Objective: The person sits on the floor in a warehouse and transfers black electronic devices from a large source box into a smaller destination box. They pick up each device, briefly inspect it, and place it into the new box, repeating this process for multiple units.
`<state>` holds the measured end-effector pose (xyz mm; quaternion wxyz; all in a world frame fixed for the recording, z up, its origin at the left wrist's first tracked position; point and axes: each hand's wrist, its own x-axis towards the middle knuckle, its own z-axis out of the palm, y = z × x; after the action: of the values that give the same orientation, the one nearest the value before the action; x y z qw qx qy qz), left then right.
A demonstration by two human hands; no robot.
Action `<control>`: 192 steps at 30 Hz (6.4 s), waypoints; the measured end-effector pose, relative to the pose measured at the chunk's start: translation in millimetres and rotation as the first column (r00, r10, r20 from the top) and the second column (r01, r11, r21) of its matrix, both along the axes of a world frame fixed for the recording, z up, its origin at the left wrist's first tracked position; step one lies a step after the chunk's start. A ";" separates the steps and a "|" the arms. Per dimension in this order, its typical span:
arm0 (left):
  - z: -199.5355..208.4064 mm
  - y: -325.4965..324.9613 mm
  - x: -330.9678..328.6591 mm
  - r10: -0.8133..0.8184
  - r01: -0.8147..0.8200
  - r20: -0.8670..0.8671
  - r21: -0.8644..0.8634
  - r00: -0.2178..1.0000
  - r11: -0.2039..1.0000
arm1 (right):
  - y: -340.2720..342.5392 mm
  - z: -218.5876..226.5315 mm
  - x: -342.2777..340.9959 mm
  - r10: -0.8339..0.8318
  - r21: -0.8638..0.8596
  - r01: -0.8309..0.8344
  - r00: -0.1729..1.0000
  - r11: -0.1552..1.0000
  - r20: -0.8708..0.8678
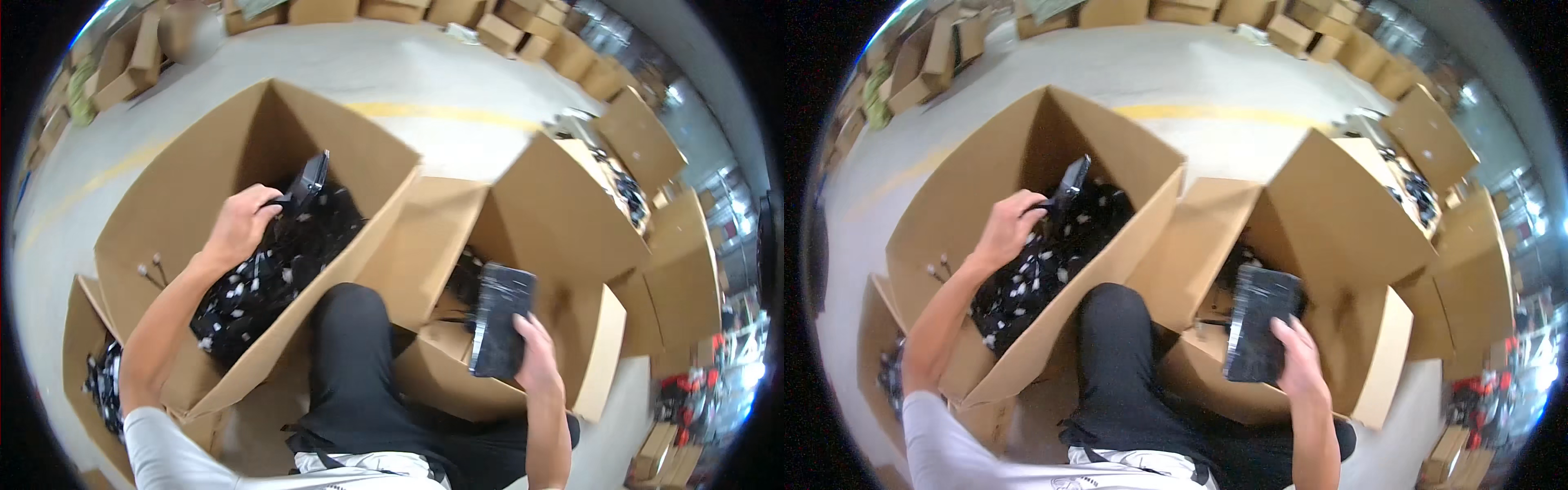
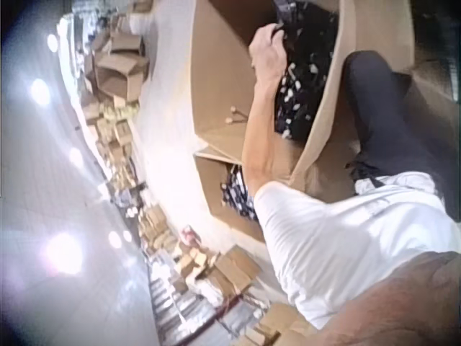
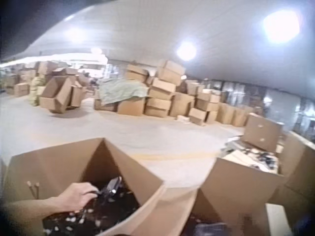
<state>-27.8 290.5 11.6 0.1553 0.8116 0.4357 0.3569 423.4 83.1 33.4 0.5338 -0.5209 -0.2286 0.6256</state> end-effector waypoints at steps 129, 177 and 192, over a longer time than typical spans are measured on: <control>-37.4 -207.8 323.8 -0.671 0.925 0.655 -0.356 0.347 0.131 | -180.2 -70.0 12.3 -0.192 0.224 0.100 0.879 0.969 0.436; -74.3 -165.5 345.6 0.472 0.761 0.624 -0.622 0.623 -0.183 | -105.9 -23.7 8.9 -0.265 0.201 0.175 0.560 0.964 0.785; -76.0 -168.2 347.6 0.496 0.765 0.611 -0.613 0.617 -0.196 | -108.9 -30.1 11.4 -0.286 0.231 0.169 0.582 0.958 0.762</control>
<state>319.8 122.3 -64.4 0.9224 0.1842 0.3022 0.1547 434.8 -25.8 3.2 0.4878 -0.7303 -0.4121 0.2425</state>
